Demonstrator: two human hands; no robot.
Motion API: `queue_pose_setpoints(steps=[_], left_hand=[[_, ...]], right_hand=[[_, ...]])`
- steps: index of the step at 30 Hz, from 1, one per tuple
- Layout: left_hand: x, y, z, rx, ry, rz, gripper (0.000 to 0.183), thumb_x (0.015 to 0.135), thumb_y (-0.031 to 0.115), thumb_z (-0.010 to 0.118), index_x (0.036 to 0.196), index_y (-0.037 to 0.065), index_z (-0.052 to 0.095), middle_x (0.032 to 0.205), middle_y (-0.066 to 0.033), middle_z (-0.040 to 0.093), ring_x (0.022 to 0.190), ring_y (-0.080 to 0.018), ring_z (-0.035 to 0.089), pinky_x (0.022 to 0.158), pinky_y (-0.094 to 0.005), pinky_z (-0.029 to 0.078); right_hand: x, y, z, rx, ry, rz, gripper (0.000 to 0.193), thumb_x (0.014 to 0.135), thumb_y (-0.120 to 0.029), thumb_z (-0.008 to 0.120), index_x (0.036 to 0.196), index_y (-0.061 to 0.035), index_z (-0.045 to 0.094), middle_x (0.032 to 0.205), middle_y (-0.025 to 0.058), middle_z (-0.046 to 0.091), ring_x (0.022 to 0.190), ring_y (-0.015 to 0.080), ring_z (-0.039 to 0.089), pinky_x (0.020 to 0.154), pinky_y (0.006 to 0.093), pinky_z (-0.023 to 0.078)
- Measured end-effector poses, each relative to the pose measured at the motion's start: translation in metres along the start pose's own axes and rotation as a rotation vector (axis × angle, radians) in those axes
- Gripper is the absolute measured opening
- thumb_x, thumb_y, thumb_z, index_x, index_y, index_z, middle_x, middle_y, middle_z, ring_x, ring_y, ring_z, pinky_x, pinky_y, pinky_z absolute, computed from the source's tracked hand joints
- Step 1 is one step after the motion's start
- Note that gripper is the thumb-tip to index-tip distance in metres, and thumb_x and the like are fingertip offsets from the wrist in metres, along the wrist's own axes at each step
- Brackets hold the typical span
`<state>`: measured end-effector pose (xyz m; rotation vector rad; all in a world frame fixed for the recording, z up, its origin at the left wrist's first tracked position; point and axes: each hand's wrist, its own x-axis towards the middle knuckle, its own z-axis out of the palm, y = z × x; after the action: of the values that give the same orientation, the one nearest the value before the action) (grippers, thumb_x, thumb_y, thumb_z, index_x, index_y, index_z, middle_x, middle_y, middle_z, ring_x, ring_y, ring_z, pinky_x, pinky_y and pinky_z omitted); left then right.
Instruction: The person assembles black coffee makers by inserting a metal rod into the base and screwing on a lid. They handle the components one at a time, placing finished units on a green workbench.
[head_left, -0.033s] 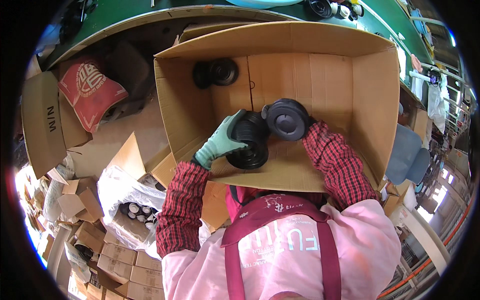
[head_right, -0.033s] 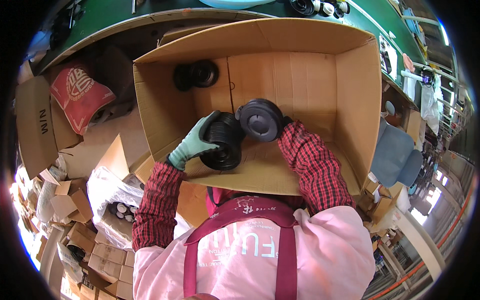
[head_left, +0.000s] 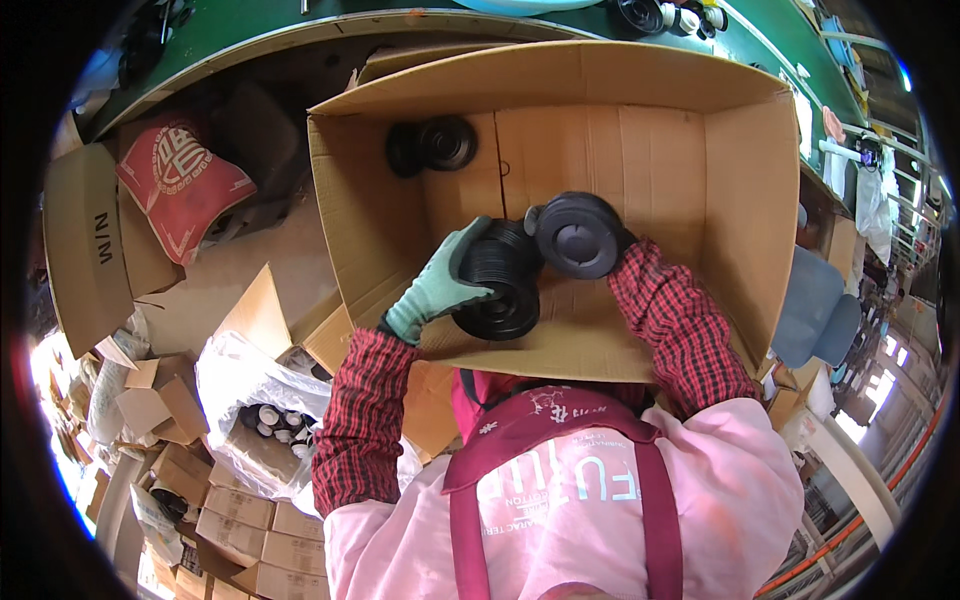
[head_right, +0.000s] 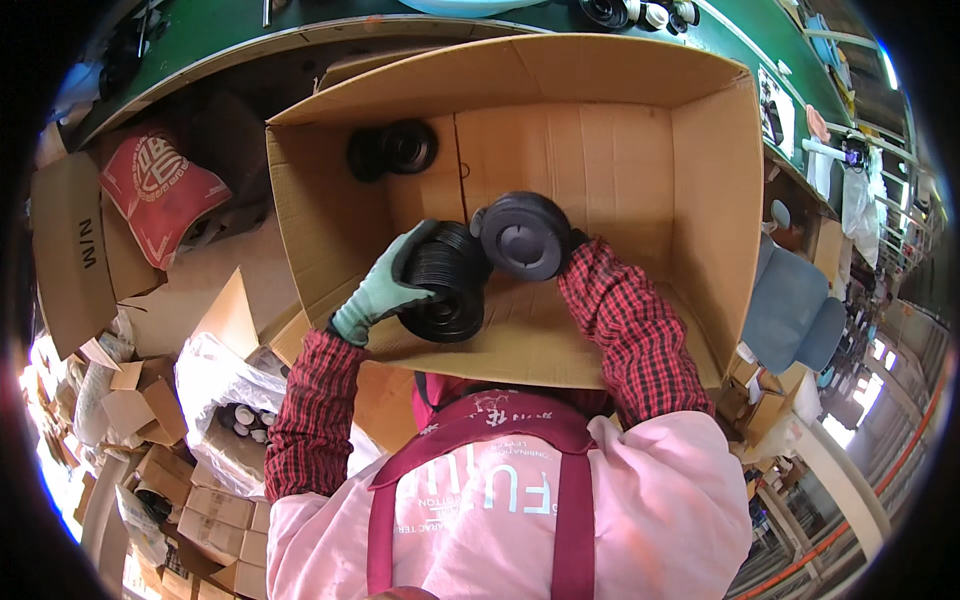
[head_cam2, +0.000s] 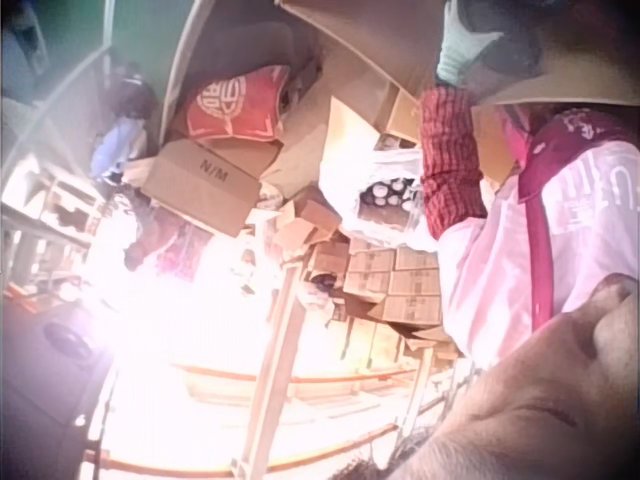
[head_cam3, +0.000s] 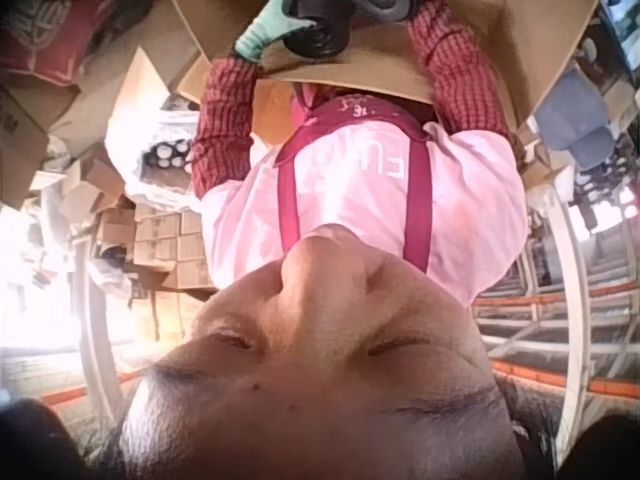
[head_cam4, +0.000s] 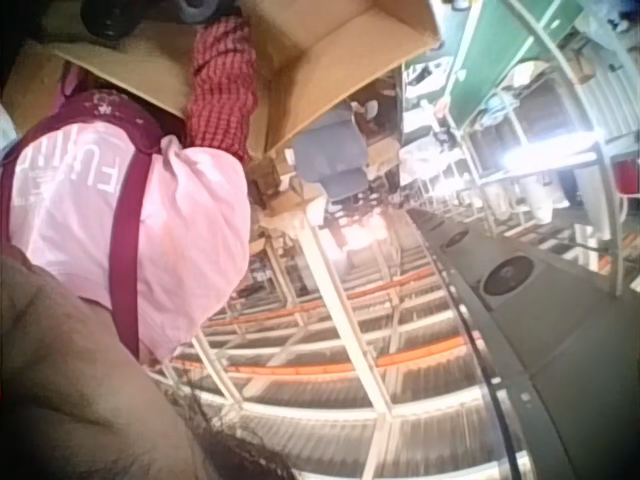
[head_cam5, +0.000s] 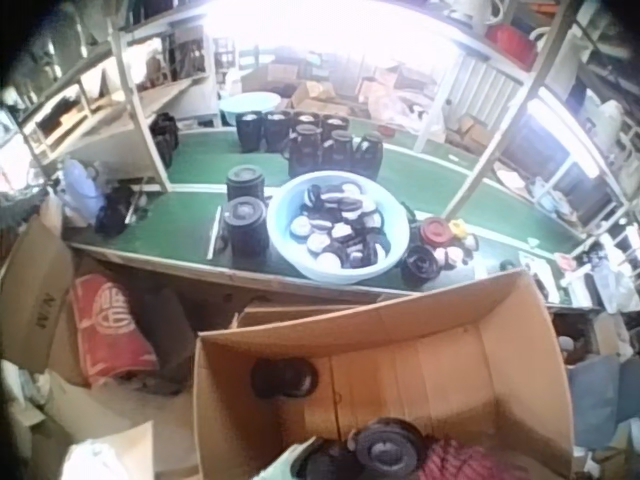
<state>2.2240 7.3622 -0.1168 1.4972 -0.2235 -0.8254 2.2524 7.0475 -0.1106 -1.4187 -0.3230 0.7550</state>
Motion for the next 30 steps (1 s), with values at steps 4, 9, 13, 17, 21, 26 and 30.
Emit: queue_pose_setpoints(steps=[4, 9, 13, 17, 21, 26, 30], left_hand=[[-0.023, 0.059, -0.010, -0.254, 0.076, 0.054, 0.113, 0.065, 0.027, 0.094, 0.157, 0.002, 0.034, 0.153, -0.0153, 0.046, 0.140, -0.0249, 0.046, 0.117, -0.0380, 0.036], [-0.040, 0.079, -0.011, -0.046, 0.326, 0.169, 0.107, 0.064, 0.055, 0.091, 0.149, 0.004, 0.050, 0.146, -0.0154, 0.045, 0.139, -0.0326, 0.043, 0.116, -0.0445, 0.036], [-0.061, 0.069, -0.002, 0.034, 0.355, 0.193, 0.124, 0.063, 0.069, 0.085, 0.157, 0.006, 0.036, 0.157, -0.0166, 0.036, 0.149, -0.0319, 0.032, 0.122, -0.0452, 0.028], [-0.074, 0.083, -0.007, -0.542, 0.031, -0.072, 0.138, 0.061, 0.064, 0.088, 0.163, 0.005, 0.017, 0.164, -0.0142, 0.029, 0.152, -0.0269, 0.028, 0.125, -0.0425, 0.023], [-0.082, 0.062, -0.007, -0.725, -0.040, -0.132, 0.132, 0.067, 0.060, 0.089, 0.163, 0.005, 0.017, 0.160, -0.0142, 0.033, 0.150, -0.0273, 0.032, 0.124, -0.0401, 0.022], [-0.080, 0.052, 0.001, -0.874, 0.010, -0.062, 0.125, 0.070, 0.051, 0.088, 0.163, 0.008, 0.017, 0.159, -0.0146, 0.033, 0.149, -0.0279, 0.033, 0.123, -0.0407, 0.026], [-0.054, 0.046, -0.005, -0.835, 0.178, -0.032, 0.109, 0.077, 0.031, 0.083, 0.163, 0.011, 0.019, 0.159, -0.0136, 0.033, 0.144, -0.0284, 0.039, 0.118, -0.0385, 0.035]], right_hand=[[0.012, -0.066, 0.010, 0.032, 0.155, 0.120, 0.007, 0.091, -0.010, 0.071, 0.096, -0.0051, 0.072, 0.092, 0.0088, 0.070, 0.087, 0.0179, 0.064, 0.084, 0.0330, 0.052], [0.012, -0.102, 0.019, -0.344, 0.135, 0.189, 0.012, 0.094, -0.012, 0.069, 0.103, -0.0056, 0.073, 0.092, 0.0057, 0.068, 0.085, 0.0154, 0.061, 0.080, 0.0307, 0.051], [0.001, -0.078, 0.031, 0.009, 0.090, 0.248, 0.017, 0.096, -0.017, 0.068, 0.106, -0.0041, 0.072, 0.095, 0.0060, 0.068, 0.086, 0.0145, 0.060, 0.080, 0.0294, 0.050], [-0.002, -0.052, 0.041, 0.382, 0.052, 0.221, 0.022, 0.094, -0.016, 0.067, 0.113, -0.0030, 0.070, 0.103, 0.0087, 0.069, 0.093, 0.0193, 0.063, 0.085, 0.0340, 0.051], [-0.005, -0.072, 0.032, -0.497, -0.136, -0.181, 0.028, 0.094, -0.015, 0.065, 0.119, -0.0020, 0.065, 0.113, 0.0094, 0.068, 0.103, 0.0238, 0.063, 0.095, 0.0370, 0.050], [0.012, -0.096, 0.024, 0.411, 0.233, 0.285, 0.025, 0.104, -0.016, 0.051, 0.125, -0.0042, 0.059, 0.108, 0.0080, 0.069, 0.105, 0.0170, 0.066, 0.094, 0.0322, 0.053], [0.021, -0.162, 0.056, 0.393, 0.324, 0.093, 0.038, 0.097, -0.023, 0.062, 0.128, -0.0030, 0.057, 0.114, 0.0094, 0.066, 0.108, 0.0185, 0.064, 0.097, 0.0331, 0.051]])
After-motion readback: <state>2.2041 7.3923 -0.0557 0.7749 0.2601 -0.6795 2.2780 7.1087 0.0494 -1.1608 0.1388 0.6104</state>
